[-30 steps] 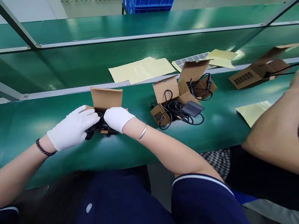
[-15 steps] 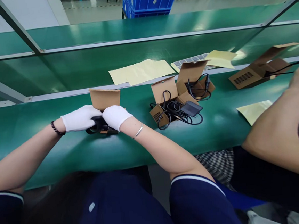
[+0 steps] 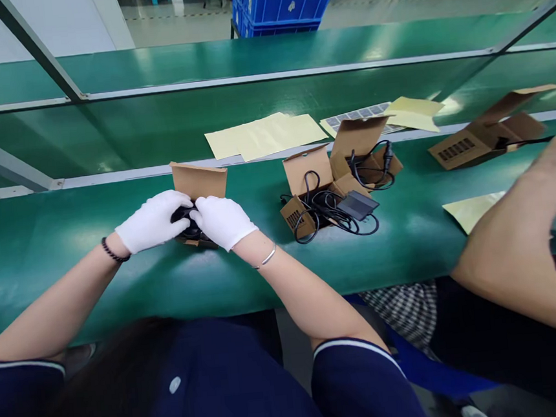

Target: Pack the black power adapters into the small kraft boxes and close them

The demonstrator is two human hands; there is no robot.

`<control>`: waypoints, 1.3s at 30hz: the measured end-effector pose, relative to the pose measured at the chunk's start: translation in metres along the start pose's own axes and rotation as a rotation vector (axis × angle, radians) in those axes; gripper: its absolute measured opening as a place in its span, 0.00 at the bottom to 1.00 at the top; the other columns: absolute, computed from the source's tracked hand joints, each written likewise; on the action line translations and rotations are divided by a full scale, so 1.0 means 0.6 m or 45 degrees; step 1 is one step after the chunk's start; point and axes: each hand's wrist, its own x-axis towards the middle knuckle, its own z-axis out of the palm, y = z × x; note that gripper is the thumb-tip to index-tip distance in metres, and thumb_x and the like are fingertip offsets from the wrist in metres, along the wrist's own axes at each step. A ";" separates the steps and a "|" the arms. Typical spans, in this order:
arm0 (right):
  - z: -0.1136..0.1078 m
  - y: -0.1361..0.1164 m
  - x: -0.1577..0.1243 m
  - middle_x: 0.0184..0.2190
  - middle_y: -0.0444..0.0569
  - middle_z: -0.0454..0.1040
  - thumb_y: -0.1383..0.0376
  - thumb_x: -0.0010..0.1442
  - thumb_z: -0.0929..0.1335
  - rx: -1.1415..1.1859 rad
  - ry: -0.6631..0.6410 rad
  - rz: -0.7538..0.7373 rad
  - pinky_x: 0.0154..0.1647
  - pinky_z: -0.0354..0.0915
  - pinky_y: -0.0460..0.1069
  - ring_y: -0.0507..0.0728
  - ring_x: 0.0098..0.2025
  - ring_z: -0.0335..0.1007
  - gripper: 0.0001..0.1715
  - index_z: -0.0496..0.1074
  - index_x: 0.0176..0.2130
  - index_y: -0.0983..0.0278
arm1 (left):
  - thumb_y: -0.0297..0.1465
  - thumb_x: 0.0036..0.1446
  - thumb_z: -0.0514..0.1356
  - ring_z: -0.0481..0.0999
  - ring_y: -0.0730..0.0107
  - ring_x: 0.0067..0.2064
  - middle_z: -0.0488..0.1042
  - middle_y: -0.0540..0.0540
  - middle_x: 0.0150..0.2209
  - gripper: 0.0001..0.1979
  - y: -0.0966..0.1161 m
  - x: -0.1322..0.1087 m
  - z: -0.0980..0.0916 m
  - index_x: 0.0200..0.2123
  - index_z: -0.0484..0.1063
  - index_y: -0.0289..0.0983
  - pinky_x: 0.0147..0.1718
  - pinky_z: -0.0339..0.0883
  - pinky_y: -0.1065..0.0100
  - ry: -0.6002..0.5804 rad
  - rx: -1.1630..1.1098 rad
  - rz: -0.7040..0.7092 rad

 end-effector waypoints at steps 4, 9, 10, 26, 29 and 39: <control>0.000 -0.022 -0.004 0.45 0.60 0.79 0.58 0.76 0.56 -0.096 0.004 0.131 0.38 0.66 0.50 0.62 0.44 0.79 0.22 0.72 0.48 0.66 | 0.33 0.69 0.52 0.76 0.57 0.50 0.80 0.42 0.48 0.15 -0.017 -0.034 -0.006 0.53 0.72 0.37 0.57 0.67 0.54 0.034 -0.017 0.082; 0.005 -0.022 -0.012 0.45 0.62 0.78 0.57 0.76 0.56 -0.122 0.066 0.254 0.39 0.68 0.50 0.62 0.44 0.79 0.22 0.72 0.49 0.67 | 0.39 0.68 0.58 0.75 0.51 0.55 0.78 0.37 0.53 0.30 -0.021 -0.032 0.025 0.67 0.57 0.32 0.59 0.66 0.50 0.169 -0.003 0.025; 0.005 -0.021 -0.013 0.45 0.62 0.78 0.57 0.76 0.56 -0.127 0.071 0.274 0.39 0.68 0.50 0.62 0.44 0.80 0.23 0.72 0.49 0.67 | 0.39 0.68 0.58 0.75 0.51 0.55 0.78 0.37 0.54 0.29 -0.021 -0.030 0.032 0.66 0.58 0.32 0.59 0.66 0.51 0.190 0.010 0.033; 0.013 -0.001 -0.026 0.55 0.63 0.75 0.68 0.75 0.55 -0.365 -0.031 -0.315 0.46 0.66 0.54 0.64 0.50 0.70 0.24 0.70 0.60 0.70 | 0.42 0.71 0.55 0.80 0.53 0.50 0.83 0.39 0.46 0.19 -0.045 -0.009 0.046 0.39 0.82 0.38 0.53 0.72 0.49 0.287 0.014 0.350; 0.003 0.001 -0.027 0.54 0.61 0.75 0.63 0.76 0.56 -0.374 -0.034 -0.339 0.41 0.64 0.54 0.64 0.49 0.69 0.22 0.73 0.56 0.66 | 0.48 0.72 0.52 0.72 0.50 0.66 0.72 0.37 0.66 0.26 -0.081 -0.053 0.088 0.62 0.72 0.40 0.64 0.68 0.47 0.848 -0.465 0.079; 0.024 0.052 -0.006 0.50 0.57 0.79 0.63 0.71 0.62 0.206 0.305 -0.396 0.51 0.71 0.58 0.64 0.51 0.73 0.18 0.77 0.53 0.64 | 0.38 0.73 0.52 0.65 0.48 0.70 0.74 0.37 0.64 0.21 -0.053 -0.046 0.140 0.64 0.69 0.39 0.70 0.56 0.37 0.534 -0.144 0.549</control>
